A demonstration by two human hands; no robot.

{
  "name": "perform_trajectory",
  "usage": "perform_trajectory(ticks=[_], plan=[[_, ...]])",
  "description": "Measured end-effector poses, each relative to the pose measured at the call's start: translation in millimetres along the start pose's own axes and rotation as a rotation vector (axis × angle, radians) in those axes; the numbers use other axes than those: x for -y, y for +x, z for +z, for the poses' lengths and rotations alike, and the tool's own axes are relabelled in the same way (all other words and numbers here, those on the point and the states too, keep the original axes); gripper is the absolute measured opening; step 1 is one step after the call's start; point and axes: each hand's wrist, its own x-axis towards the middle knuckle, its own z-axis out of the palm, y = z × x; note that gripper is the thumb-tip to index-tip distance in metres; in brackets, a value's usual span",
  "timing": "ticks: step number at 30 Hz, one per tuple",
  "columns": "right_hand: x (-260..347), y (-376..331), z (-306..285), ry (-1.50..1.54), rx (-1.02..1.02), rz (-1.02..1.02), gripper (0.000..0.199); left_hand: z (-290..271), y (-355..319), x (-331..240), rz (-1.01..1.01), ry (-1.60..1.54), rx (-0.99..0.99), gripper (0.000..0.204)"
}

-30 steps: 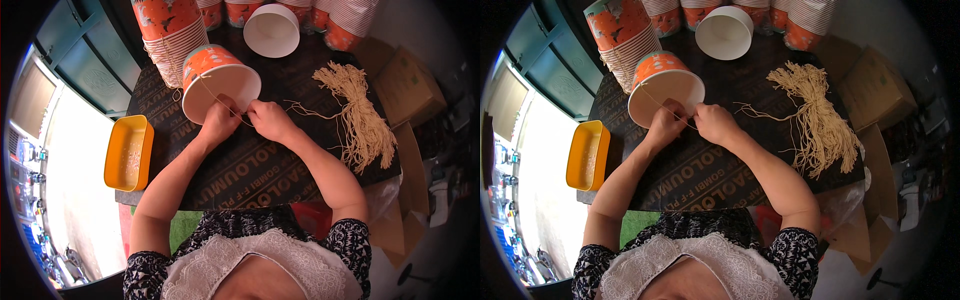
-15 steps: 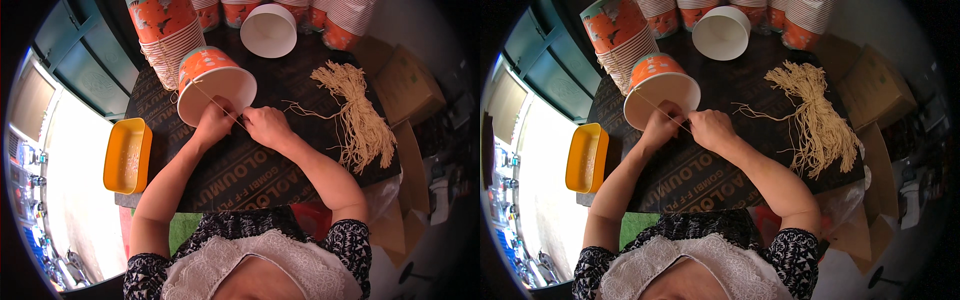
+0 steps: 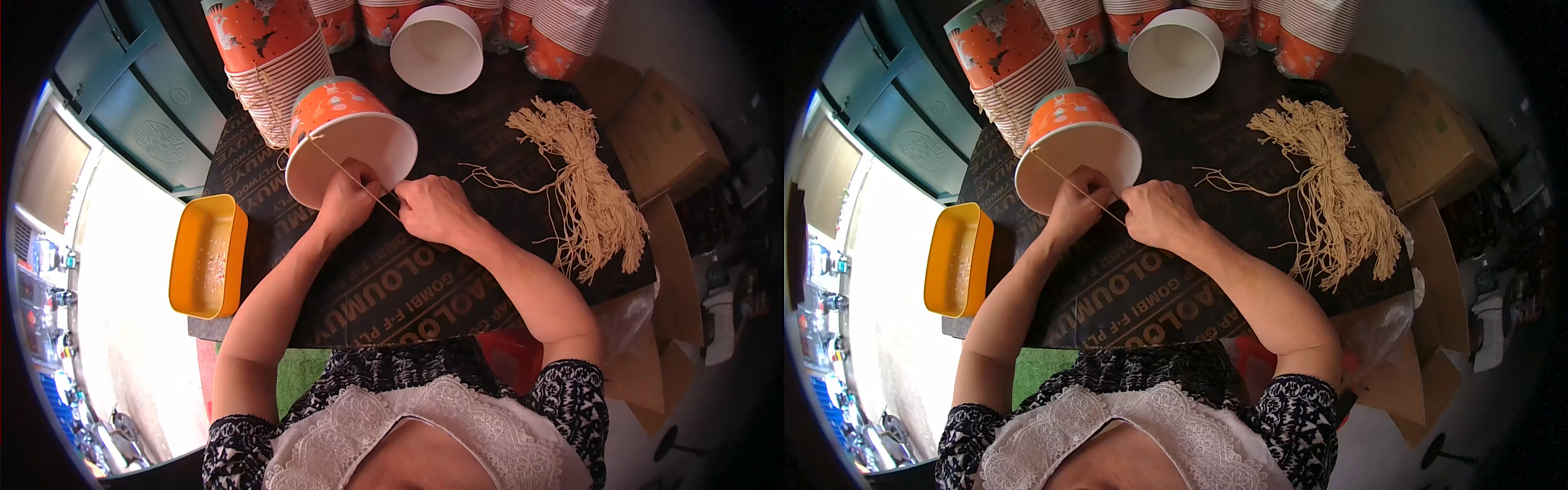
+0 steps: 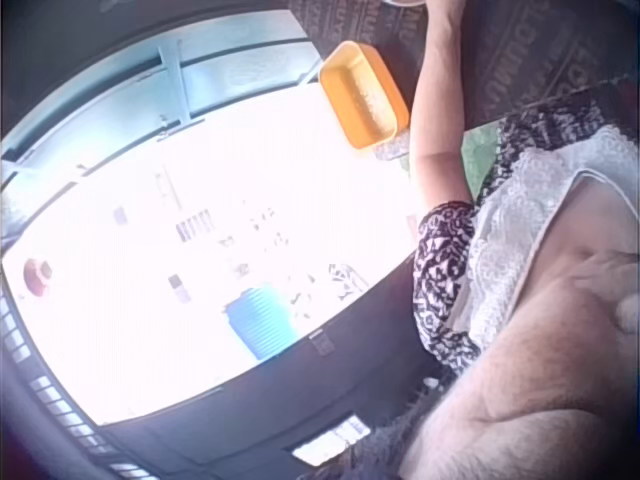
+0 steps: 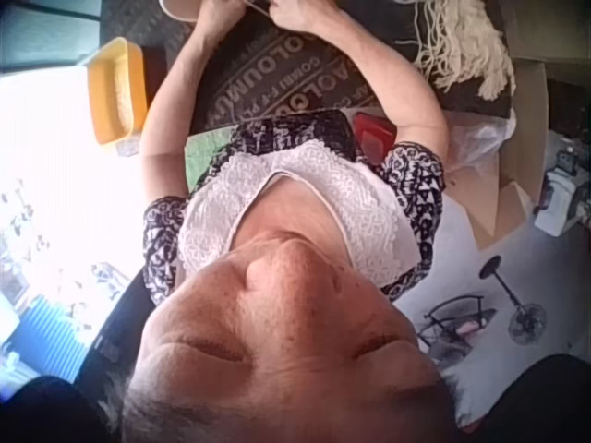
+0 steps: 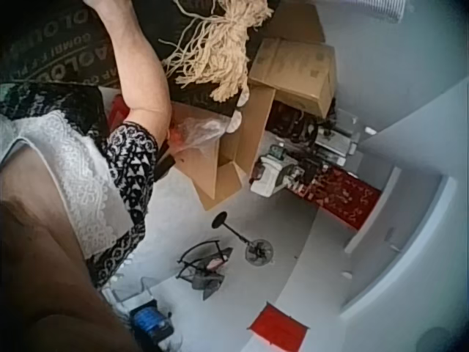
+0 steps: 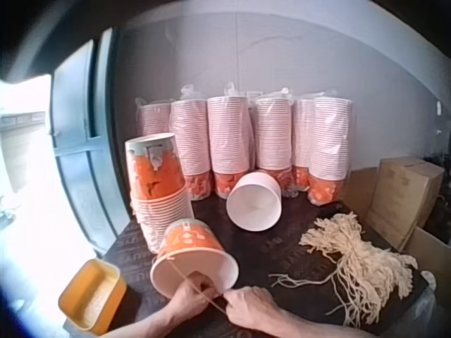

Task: Attaching string handles to printed paper buckets and stacking them on a workbench.

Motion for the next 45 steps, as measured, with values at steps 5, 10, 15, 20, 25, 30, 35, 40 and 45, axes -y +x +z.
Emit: perform_trajectory(ticks=[5, 10, 15, 20, 25, 30, 35, 40, 45], plan=[[2.2, -0.7, -4.2, 0.011, 0.055, 0.026, 0.016, 1.1, -0.5, -6.3, -0.008, 0.091, -0.040, 0.008], [5.9, -0.2, -7.8, 0.027, 0.104, 0.034, 0.017, 1.2, -0.8, -5.8, -0.032, 0.125, -0.052, 0.009], [5.0, 2.2, -11.2, 0.019, 0.132, 0.016, 0.017, 2.6, 2.0, -14.3, -0.032, 0.188, -0.067, 0.011], [4.9, 5.1, -10.6, 0.020, 0.178, 0.012, 0.016, 6.7, 2.4, -9.4, 0.010, 0.217, -0.143, 0.014], [1.9, 3.7, -0.8, 0.126, 0.029, -0.024, 0.014, 5.9, 9.8, 3.6, 0.012, 0.287, -0.152, 0.015], [5.8, 9.6, -22.5, 0.352, 0.221, 0.360, 0.047, 1.1, 4.0, 4.7, 0.067, 0.261, -0.215, 0.015], [-3.1, 13.4, -18.7, 0.673, 0.084, 0.502, 0.045, -1.0, 4.6, -5.6, 0.014, 0.201, -0.108, 0.012], [-6.3, 18.9, -8.2, 0.730, -0.022, 0.392, 0.040, -0.1, 2.7, -4.9, 0.087, 0.133, -0.106, 0.014], [-25.3, 26.1, 5.5, 0.847, -0.109, 0.401, 0.033, -4.5, -7.7, -14.0, 0.054, 0.137, 0.010, 0.016]])
